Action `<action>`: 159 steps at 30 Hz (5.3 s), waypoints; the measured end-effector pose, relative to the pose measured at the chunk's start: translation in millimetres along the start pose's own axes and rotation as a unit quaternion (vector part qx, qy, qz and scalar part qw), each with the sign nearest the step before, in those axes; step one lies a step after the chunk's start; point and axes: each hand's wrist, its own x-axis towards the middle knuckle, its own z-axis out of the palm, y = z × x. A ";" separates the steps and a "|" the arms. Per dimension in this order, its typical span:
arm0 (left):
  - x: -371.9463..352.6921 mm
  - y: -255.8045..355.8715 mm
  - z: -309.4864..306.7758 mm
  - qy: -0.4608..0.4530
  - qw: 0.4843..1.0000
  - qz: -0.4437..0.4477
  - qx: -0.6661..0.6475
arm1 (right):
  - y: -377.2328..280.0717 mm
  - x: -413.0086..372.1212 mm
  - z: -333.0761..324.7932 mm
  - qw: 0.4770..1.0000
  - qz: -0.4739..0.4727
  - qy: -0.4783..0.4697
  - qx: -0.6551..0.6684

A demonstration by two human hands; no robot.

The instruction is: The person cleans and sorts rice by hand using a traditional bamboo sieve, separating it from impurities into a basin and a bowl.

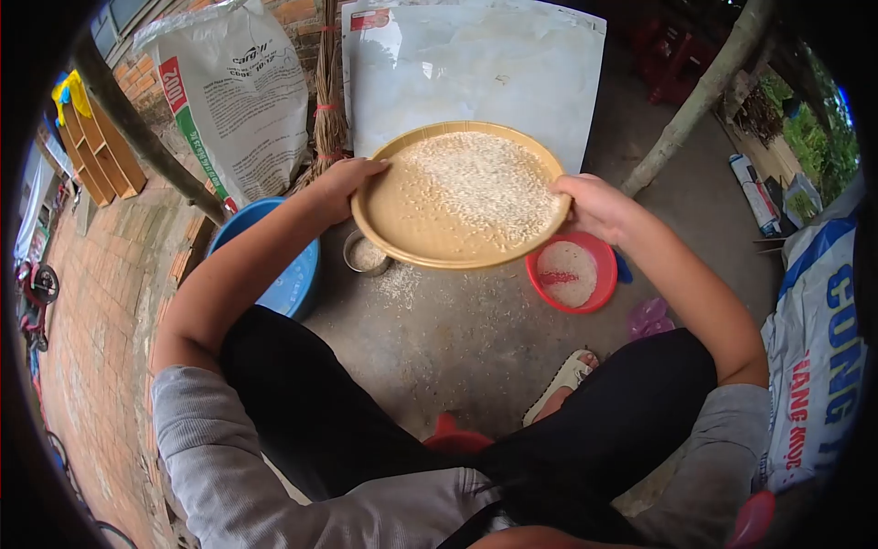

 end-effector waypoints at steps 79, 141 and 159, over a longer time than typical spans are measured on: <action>-20.8 -8.1 84.7 -0.026 0.987 0.064 0.147 | 17.5 -29.3 -54.5 0.979 0.049 0.137 -0.140; -11.1 17.1 31.9 0.191 0.956 0.199 0.100 | 4.1 15.2 42.8 0.907 -0.209 0.366 -0.011; 0.1 16.8 28.6 0.188 0.971 0.142 -0.040 | 25.9 52.5 40.8 0.925 -0.169 0.304 0.152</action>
